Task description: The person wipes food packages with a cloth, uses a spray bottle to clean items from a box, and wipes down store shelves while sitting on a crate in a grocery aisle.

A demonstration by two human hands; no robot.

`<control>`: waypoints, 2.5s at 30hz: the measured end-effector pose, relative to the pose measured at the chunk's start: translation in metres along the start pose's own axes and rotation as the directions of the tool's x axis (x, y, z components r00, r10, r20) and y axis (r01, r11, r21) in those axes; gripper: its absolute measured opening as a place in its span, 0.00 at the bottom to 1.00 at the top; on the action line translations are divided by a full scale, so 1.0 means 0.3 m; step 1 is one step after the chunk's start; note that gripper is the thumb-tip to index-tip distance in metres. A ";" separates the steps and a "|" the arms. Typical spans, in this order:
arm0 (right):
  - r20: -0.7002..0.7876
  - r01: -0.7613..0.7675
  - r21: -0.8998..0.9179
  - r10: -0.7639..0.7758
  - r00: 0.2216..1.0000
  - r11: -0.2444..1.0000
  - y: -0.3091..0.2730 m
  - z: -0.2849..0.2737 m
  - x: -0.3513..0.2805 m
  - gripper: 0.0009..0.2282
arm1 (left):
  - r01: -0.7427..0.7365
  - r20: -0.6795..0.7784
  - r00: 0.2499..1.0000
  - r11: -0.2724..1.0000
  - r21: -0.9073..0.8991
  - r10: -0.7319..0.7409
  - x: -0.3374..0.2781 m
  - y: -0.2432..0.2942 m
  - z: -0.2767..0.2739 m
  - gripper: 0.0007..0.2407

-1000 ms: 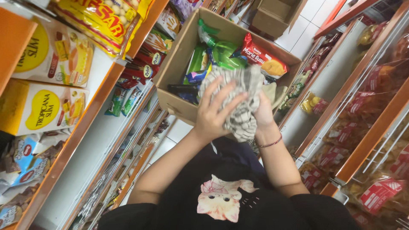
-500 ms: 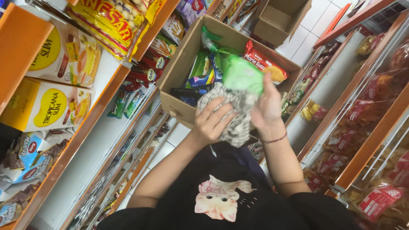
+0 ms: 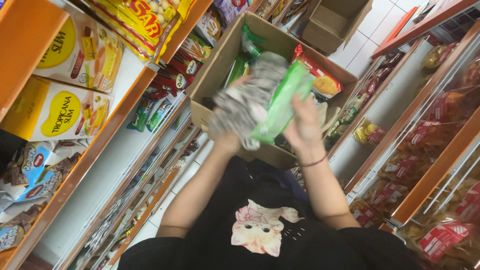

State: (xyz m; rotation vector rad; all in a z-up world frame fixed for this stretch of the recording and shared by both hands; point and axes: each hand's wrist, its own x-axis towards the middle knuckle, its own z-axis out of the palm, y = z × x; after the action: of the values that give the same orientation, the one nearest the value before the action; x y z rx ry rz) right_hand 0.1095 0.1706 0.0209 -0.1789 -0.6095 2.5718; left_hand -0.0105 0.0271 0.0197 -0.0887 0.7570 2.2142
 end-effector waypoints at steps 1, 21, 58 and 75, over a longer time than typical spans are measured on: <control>-0.017 0.028 -0.047 -0.029 0.999 0.999 0.030 0.025 0.000 0.26 | 0.035 0.066 0.997 0.999 0.004 -0.036 -0.008 -0.005 0.041 0.24; 0.078 0.029 -0.401 0.003 0.997 0.916 0.096 0.009 -0.090 0.26 | -0.787 0.842 0.278 -0.393 0.476 0.463 -0.048 0.089 0.106 0.16; -0.314 0.308 0.449 -0.175 0.933 0.839 -0.301 -0.093 -0.064 0.30 | -0.634 0.595 0.686 -0.745 0.205 -0.420 0.500 -0.139 -0.057 0.21; -0.158 -0.048 0.129 0.068 0.985 0.990 -0.143 -0.252 0.048 0.33 | -0.478 -0.067 0.820 -0.746 0.463 -0.568 0.462 -0.203 -0.125 0.09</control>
State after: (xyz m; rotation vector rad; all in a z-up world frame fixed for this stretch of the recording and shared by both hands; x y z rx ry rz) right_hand 0.1328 0.2406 -0.0275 -0.3639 -0.3868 2.6093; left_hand -0.0706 0.1294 -0.0814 1.5173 2.0289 -0.3107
